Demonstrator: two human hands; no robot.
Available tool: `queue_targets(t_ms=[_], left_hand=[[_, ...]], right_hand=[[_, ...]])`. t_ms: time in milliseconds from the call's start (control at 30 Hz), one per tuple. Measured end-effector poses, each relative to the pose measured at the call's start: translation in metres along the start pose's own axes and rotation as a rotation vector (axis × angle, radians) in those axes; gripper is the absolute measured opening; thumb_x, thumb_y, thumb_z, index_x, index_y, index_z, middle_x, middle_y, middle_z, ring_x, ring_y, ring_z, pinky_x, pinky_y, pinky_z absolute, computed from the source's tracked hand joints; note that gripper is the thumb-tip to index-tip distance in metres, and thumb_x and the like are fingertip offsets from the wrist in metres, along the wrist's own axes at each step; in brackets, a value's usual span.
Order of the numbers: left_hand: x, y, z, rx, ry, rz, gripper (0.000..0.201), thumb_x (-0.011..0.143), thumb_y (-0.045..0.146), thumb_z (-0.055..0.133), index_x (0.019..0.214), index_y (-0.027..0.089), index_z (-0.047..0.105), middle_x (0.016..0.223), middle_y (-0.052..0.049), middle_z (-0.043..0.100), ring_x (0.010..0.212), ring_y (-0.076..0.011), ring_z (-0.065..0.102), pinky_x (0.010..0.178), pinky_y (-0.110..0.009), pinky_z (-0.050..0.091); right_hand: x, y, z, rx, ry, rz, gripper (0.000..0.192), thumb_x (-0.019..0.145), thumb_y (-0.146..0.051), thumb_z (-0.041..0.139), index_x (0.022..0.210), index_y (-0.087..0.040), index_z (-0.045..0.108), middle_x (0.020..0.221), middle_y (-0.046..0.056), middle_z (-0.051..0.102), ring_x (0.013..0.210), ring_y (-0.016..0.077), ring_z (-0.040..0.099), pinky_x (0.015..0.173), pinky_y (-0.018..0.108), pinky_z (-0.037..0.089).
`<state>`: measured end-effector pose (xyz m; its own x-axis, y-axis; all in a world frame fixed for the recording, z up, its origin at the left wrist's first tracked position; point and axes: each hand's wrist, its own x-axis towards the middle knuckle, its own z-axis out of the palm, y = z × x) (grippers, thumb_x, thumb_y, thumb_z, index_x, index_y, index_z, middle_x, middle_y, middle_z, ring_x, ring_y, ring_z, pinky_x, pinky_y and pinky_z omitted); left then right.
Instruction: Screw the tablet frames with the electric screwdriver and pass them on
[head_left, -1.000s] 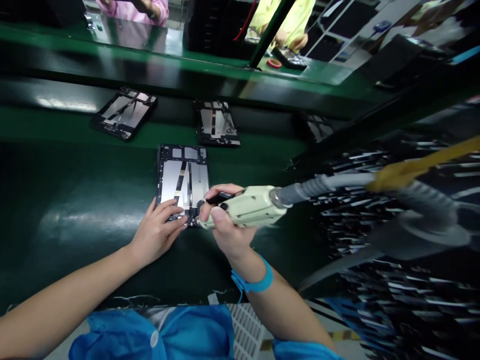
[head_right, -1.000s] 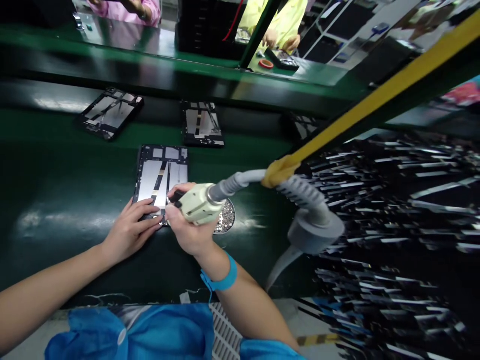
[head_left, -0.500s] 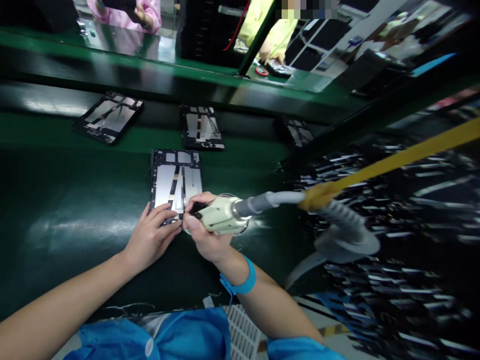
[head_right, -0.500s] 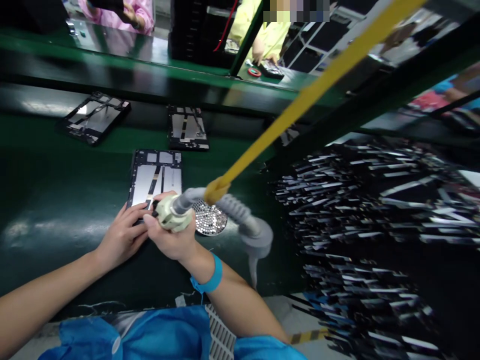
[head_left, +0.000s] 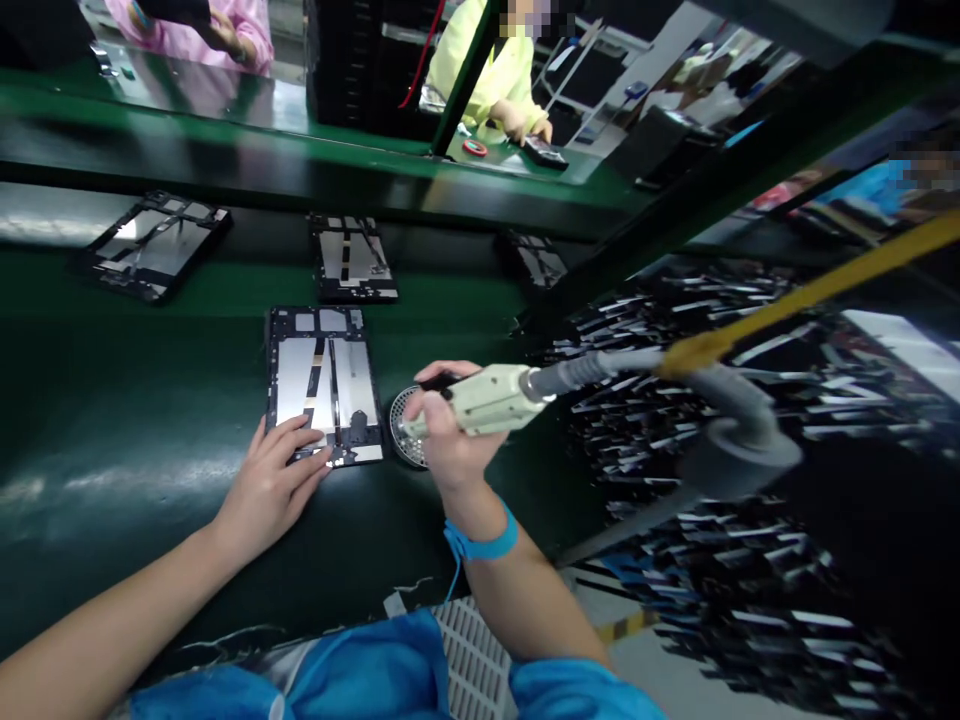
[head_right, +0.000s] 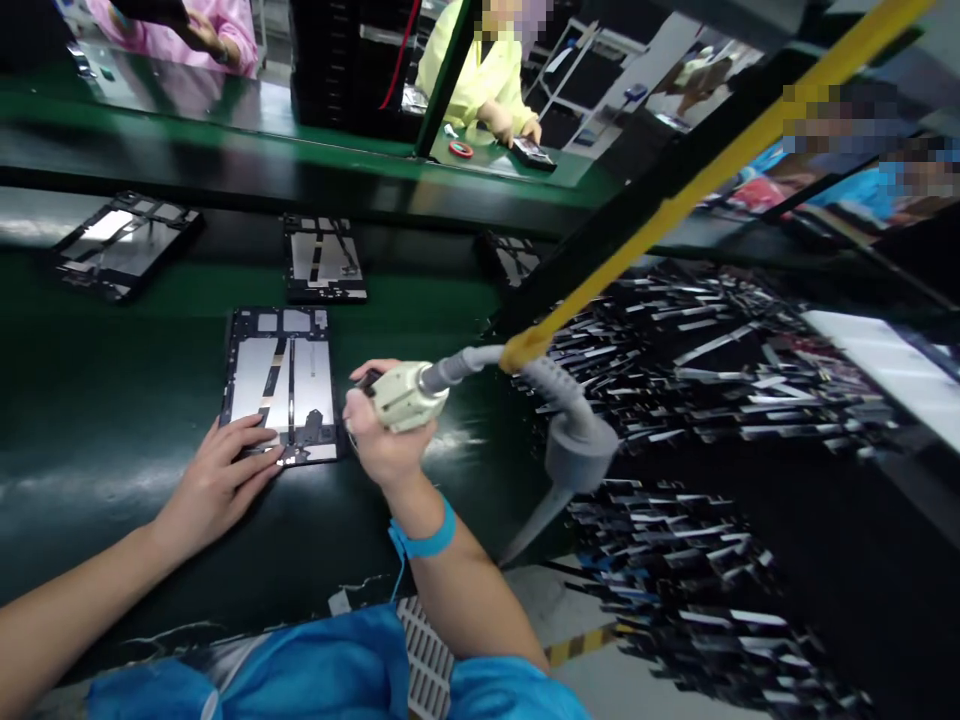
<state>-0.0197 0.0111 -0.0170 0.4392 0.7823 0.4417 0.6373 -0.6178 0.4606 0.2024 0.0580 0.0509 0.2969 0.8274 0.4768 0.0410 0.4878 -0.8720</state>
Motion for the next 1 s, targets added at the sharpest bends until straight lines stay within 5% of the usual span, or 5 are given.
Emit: queue_targets(t_ms=[200, 700, 900, 1000], left_hand=[[0.000, 0.001, -0.003, 0.007, -0.018, -0.014, 0.021, 0.101, 0.021, 0.059, 0.116, 0.024, 0.073, 0.124, -0.010, 0.070, 0.133, -0.0324, 0.057, 0.112, -0.068, 0.040], [-0.001, 0.002, -0.002, 0.000, -0.011, -0.010, 0.022, 0.101, 0.020, 0.059, 0.118, 0.024, 0.071, 0.125, -0.009, 0.070, 0.133, -0.0316, 0.056, 0.113, -0.067, 0.039], [0.001, 0.004, 0.002, -0.048, -0.010, -0.059, 0.031, 0.098, 0.029, 0.063, 0.129, 0.022, 0.065, 0.127, -0.013, 0.069, 0.135, -0.0353, 0.054, 0.116, -0.069, 0.035], [0.003, 0.004, 0.003, -0.081, -0.013, -0.051, 0.037, 0.097, 0.030, 0.066, 0.132, 0.021, 0.061, 0.129, -0.014, 0.068, 0.136, -0.0358, 0.053, 0.117, -0.069, 0.033]], right_hand=[[0.013, 0.010, -0.012, -0.159, 0.054, 0.064, 0.018, 0.083, -0.027, 0.071, 0.097, -0.019, 0.063, 0.082, 0.001, 0.068, 0.054, 0.0107, 0.061, 0.057, 0.029, 0.057], [0.011, 0.020, -0.014, -0.135, 0.053, 0.061, 0.021, 0.083, -0.031, 0.073, 0.096, -0.019, 0.062, 0.075, -0.001, 0.066, 0.050, 0.0105, 0.059, 0.053, 0.027, 0.054], [0.009, -0.002, -0.002, -0.024, 0.055, 0.053, 0.018, 0.088, -0.030, 0.069, 0.102, -0.023, 0.059, 0.084, -0.002, 0.064, 0.050, 0.0099, 0.059, 0.049, 0.027, 0.050], [-0.005, -0.016, 0.017, 0.110, -0.084, 0.047, 0.021, 0.091, -0.031, 0.067, 0.109, -0.027, 0.058, 0.096, -0.001, 0.064, 0.051, 0.0097, 0.061, 0.049, 0.027, 0.051]])
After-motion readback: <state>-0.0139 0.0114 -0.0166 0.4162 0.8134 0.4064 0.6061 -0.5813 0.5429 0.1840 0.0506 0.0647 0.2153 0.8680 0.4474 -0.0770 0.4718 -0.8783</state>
